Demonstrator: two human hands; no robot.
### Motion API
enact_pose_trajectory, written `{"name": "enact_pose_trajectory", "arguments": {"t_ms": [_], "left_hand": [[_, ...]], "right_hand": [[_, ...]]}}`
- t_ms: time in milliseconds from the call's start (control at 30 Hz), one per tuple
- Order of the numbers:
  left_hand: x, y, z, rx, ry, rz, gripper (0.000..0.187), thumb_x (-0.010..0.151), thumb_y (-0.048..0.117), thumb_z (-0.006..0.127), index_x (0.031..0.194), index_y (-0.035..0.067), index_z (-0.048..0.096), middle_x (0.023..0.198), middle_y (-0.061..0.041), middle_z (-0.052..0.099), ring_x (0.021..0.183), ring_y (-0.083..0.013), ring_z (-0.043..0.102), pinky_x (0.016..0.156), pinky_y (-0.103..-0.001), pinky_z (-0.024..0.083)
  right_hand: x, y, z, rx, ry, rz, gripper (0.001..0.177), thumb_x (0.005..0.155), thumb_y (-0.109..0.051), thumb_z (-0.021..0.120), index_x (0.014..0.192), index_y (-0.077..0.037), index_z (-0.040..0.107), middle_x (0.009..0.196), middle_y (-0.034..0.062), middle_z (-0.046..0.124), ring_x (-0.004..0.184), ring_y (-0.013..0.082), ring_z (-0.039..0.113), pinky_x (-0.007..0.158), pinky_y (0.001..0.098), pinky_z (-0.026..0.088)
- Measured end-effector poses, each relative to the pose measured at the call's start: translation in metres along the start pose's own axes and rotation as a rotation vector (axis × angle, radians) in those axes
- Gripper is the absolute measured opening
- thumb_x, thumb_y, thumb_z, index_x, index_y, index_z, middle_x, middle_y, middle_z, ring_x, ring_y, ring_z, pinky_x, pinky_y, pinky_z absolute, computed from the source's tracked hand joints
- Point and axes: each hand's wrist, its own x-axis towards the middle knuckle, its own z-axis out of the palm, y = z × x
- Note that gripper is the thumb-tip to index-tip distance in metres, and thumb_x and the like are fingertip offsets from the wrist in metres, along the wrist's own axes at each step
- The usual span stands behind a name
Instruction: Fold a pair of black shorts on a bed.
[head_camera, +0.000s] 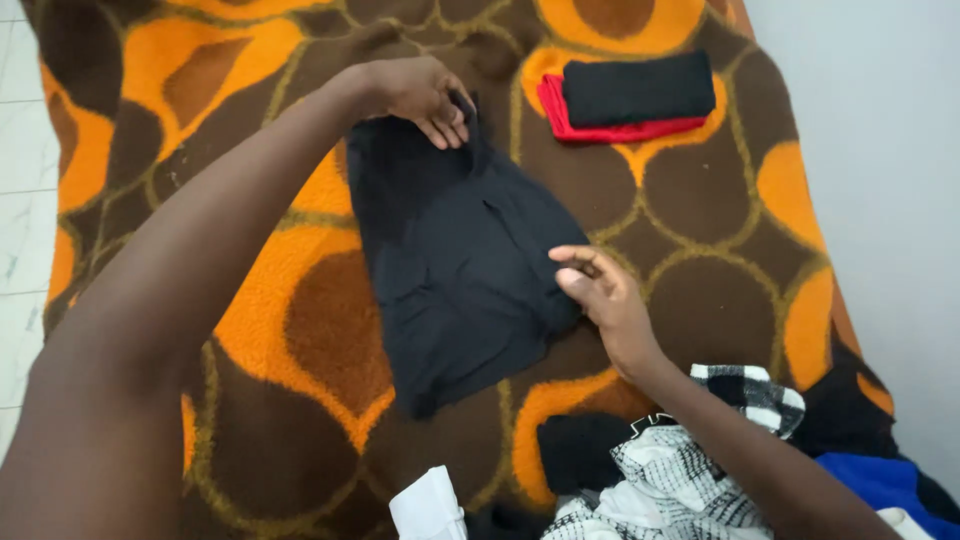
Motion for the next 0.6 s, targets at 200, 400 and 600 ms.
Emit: {"name": "enact_pose_trajectory", "arguments": {"t_ms": [200,400,600], "left_hand": [[0.029,-0.01,0.006,0.662,0.289,0.04,0.032,0.102,0.027,0.065,0.124,0.005,0.069,0.099,-0.015,0.077,0.092,-0.0325,0.075,0.083,-0.044,0.059],[0.063,-0.047,-0.003,0.936,0.505,0.121,0.042,0.089,0.038,0.081,0.118,0.009,0.075,0.119,-0.023,0.068,0.114,-0.045,0.06,0.089,-0.051,0.051],[0.051,-0.049,-0.005,0.572,0.496,0.058,0.05,0.091,0.03,0.077,0.134,0.007,0.065,0.125,-0.018,0.069,0.117,-0.0354,0.064,0.099,-0.046,0.051]], "right_hand": [[0.012,-0.02,-0.006,-0.306,-0.041,0.024,0.039,0.087,-0.009,0.078,0.124,-0.003,0.067,0.108,0.0015,0.066,0.101,0.0076,0.062,0.091,0.0219,0.05],[0.024,-0.06,-0.028,-0.47,-0.094,0.228,0.033,0.091,-0.007,0.07,0.124,-0.003,0.068,0.101,0.003,0.065,0.089,0.0097,0.064,0.077,0.0278,0.057],[0.032,-0.079,-0.047,-0.551,-0.137,0.33,0.034,0.094,-0.003,0.061,0.128,-0.004,0.063,0.093,0.0037,0.067,0.08,0.0122,0.068,0.072,0.0282,0.06]]}}
